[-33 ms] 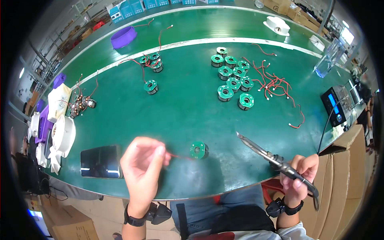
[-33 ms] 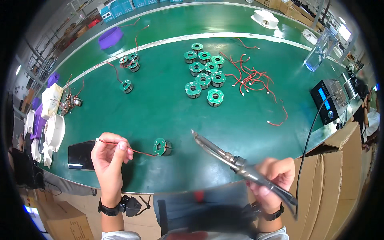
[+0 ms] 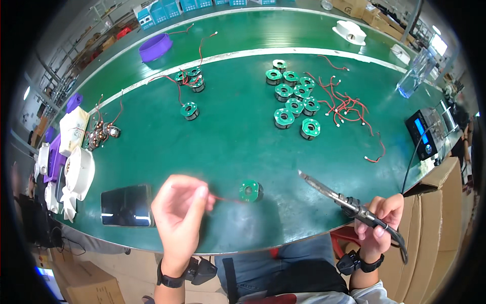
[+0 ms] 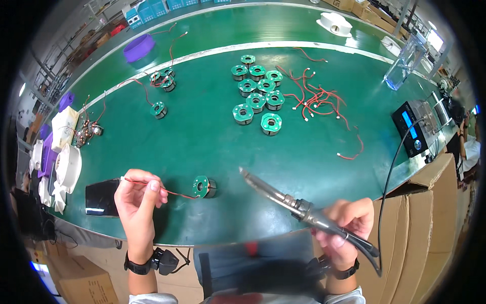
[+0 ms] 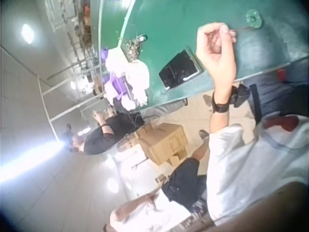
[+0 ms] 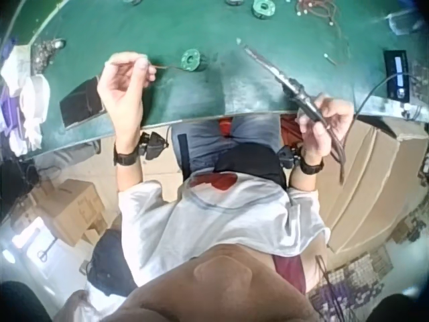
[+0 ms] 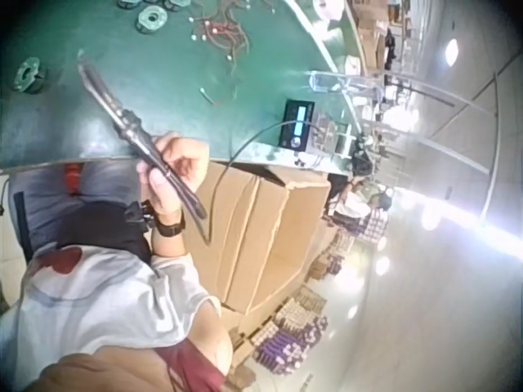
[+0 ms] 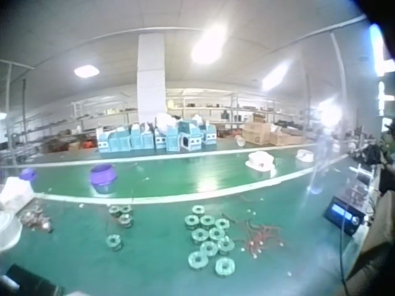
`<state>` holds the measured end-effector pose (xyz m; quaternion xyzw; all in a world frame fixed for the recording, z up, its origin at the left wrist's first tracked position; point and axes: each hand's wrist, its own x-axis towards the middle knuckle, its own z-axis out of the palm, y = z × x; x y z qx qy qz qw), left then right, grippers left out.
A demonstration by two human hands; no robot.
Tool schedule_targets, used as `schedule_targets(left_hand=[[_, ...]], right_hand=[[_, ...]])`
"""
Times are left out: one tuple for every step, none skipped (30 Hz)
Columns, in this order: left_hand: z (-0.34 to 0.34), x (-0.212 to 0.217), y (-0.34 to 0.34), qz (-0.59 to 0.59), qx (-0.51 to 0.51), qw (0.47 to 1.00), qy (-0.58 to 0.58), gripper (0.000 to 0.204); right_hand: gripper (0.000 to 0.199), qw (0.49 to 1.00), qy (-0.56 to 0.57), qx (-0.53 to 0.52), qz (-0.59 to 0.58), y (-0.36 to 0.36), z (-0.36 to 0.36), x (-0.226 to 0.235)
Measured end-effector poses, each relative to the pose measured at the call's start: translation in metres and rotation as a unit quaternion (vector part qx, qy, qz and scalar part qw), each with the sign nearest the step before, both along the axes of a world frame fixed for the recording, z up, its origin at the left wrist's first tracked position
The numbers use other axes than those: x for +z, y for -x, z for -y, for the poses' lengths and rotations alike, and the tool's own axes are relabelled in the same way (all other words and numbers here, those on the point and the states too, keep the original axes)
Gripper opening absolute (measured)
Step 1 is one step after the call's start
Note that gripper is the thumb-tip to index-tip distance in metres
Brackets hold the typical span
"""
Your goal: The person uses a soldering iron to attach red and black wires to small green circular electronic components on a green workbench. The person repeatedly picks up components, aligns the wires, applies solder, and places the finished units into a pile.
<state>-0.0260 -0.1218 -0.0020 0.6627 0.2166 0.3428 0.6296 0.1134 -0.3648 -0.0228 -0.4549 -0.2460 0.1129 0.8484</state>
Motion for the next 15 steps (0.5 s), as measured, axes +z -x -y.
schedule_targets(left_hand=[[0.0,0.0,0.0,0.0,0.002,1.0,-0.004,0.004],[0.001,0.0,0.0,-0.002,0.008,1.0,-0.006,0.004],[0.002,-0.001,0.0,-0.004,0.014,1.0,-0.008,0.004],[0.001,-0.001,-0.001,-0.001,0.013,1.0,-0.017,0.004],[0.002,0.0,-0.001,-0.004,0.011,1.0,-0.019,0.004],[0.002,0.0,-0.001,-0.009,0.011,1.0,-0.022,0.004],[0.002,0.0,-0.002,-0.012,0.01,1.0,-0.025,0.003],[0.002,0.0,-0.002,-0.014,0.009,0.999,-0.029,0.003],[0.003,0.0,-0.002,-0.017,0.01,0.999,-0.032,0.003],[0.003,0.0,-0.002,-0.018,0.01,0.999,-0.033,0.003],[0.004,0.0,-0.002,-0.02,0.013,0.999,-0.035,0.003],[0.004,0.0,-0.002,-0.023,0.019,0.999,-0.04,0.003],[0.004,0.0,-0.002,-0.026,0.018,0.999,-0.042,0.003],[0.005,-0.001,-0.003,-0.029,0.02,0.998,-0.046,0.004],[0.005,-0.001,-0.003,-0.032,0.022,0.998,-0.051,0.004]], right_hand=[[0.03,1.0,-0.001,0.01,0.022,-0.002,0.0,0.0],[0.03,0.999,0.009,0.013,0.032,-0.003,0.0,0.001],[0.029,0.999,0.021,0.013,0.039,-0.003,0.001,0.0],[0.029,0.999,0.023,0.006,0.045,-0.004,0.001,0.0],[0.03,0.997,0.034,0.019,0.064,-0.005,0.002,0.0],[0.027,0.998,0.016,0.015,0.059,-0.005,0.002,-0.002],[0.024,0.998,0.013,0.025,0.063,-0.005,0.003,-0.001],[0.022,0.997,0.017,0.039,0.064,-0.006,0.005,-0.001],[0.021,0.997,0.024,0.04,0.066,-0.006,0.006,-0.001],[0.02,0.996,0.035,0.043,0.066,-0.006,0.007,-0.002],[0.019,0.996,0.044,0.048,0.066,-0.006,0.008,-0.002],[0.021,0.996,0.032,0.05,0.073,-0.006,0.007,-0.004],[0.022,0.995,0.02,0.052,0.079,-0.007,0.007,-0.005],[0.024,0.995,0.011,0.057,0.083,-0.008,0.006,-0.007],[0.03,0.994,-0.002,0.055,0.091,-0.009,0.004,-0.01]])
